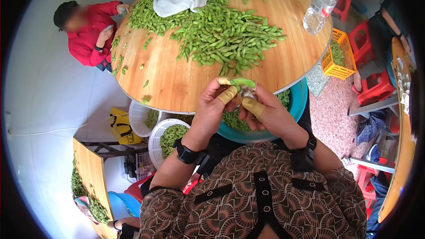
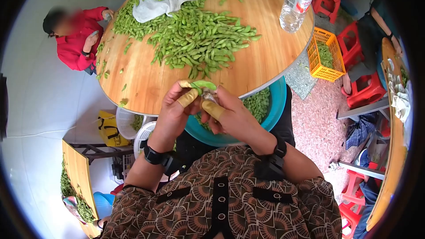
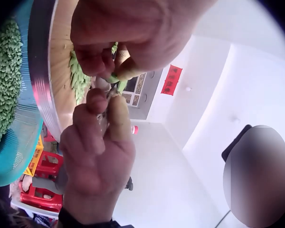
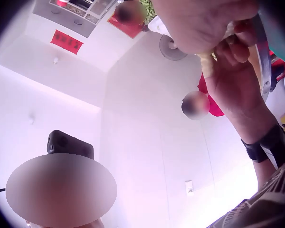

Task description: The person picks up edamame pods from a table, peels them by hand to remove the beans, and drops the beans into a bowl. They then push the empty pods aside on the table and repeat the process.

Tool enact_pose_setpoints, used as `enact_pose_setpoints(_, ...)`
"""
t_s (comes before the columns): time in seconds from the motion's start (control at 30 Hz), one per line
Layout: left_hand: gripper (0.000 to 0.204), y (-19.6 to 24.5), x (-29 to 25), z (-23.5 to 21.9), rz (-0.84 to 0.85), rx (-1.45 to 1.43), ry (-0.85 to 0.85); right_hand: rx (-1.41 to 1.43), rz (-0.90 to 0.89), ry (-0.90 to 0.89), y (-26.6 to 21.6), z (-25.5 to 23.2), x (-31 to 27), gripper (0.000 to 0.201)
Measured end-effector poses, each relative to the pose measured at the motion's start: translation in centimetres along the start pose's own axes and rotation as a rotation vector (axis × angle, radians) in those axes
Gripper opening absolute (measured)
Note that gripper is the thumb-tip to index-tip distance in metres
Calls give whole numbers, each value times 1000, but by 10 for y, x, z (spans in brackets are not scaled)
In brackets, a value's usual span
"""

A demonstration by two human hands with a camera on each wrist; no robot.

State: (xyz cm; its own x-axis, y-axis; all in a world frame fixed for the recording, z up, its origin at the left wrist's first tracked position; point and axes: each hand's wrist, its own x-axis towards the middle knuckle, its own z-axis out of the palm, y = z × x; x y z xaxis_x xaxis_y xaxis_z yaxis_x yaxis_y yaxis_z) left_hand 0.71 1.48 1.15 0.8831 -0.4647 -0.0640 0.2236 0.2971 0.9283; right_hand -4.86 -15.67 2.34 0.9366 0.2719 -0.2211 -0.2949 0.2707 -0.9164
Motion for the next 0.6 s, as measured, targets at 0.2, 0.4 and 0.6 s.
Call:
enact_pose_setpoints(0.2,7,-5,-3,2,-5,34,48,-119,-34,48,3,-1,5,14)
enact_pose_setpoints(0.4,7,2,1,-3,8,168,25,-267,-71,65,-3,-1,5,20)
enact_pose_setpoints(0.6,8,-4,2,-8,-47,52,10,-193,-30,32,-8,-3,1,27)
